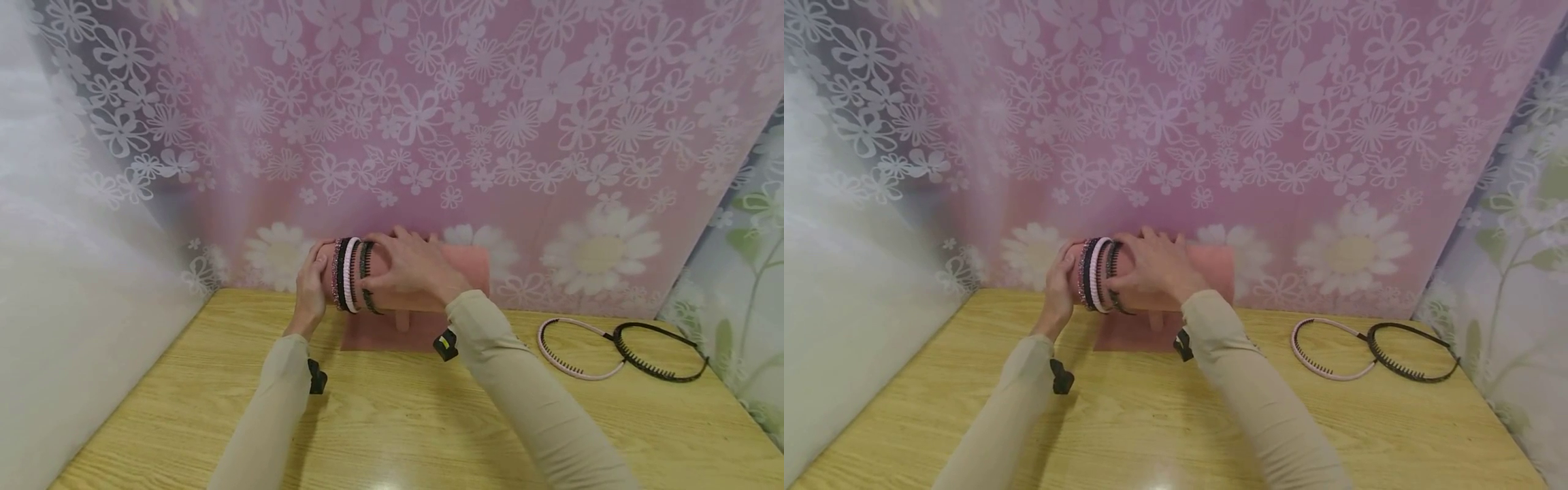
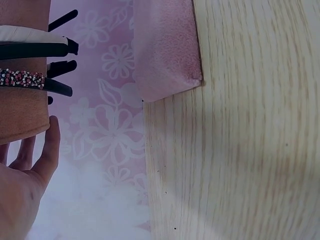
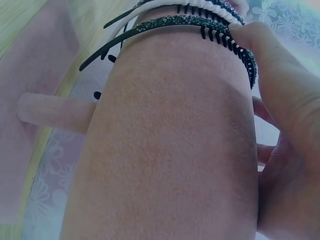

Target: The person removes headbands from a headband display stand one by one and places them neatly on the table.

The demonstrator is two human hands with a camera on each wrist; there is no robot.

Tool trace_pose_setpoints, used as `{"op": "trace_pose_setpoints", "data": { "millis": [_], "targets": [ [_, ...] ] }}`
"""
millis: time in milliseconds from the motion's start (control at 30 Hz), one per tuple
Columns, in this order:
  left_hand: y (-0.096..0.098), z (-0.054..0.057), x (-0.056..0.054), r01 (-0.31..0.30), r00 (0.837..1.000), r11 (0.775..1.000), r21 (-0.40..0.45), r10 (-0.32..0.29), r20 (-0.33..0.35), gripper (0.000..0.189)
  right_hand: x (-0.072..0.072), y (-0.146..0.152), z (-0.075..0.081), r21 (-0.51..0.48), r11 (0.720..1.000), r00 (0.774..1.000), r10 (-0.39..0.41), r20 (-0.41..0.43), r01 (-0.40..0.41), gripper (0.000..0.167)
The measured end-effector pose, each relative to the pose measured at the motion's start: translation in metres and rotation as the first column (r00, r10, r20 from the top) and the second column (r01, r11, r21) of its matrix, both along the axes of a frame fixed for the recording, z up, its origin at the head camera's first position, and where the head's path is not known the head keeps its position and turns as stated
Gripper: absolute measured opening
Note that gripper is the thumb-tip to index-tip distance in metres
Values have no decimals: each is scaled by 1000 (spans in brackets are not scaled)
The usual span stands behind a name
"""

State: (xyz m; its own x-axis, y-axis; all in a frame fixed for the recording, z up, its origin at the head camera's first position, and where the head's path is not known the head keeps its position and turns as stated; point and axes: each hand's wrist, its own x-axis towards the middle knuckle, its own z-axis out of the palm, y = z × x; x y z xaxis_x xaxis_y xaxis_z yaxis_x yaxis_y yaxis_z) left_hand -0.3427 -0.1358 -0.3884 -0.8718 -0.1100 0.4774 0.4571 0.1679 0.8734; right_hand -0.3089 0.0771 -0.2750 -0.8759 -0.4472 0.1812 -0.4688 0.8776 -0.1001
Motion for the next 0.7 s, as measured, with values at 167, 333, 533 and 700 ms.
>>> {"op": "trace_pose_setpoints", "data": {
  "millis": [167,333,533,700],
  "targets": [
    [0,0,0,-22,1000,999,-25,21,-22,49,2,2,1,-13,1000,1000,3,27,-2,88],
    [1,-1,1,-19,999,999,-27,19,-30,49,3,5,1,-29,1000,999,8,32,-7,88],
    [1,-2,0,-11,999,1000,-20,11,-32,49,7,8,2,-41,999,1000,6,29,-5,86],
    [0,-2,0,-19,999,1000,-22,19,-30,49,9,11,2,-53,998,999,26,27,-24,83]
  ]
}}
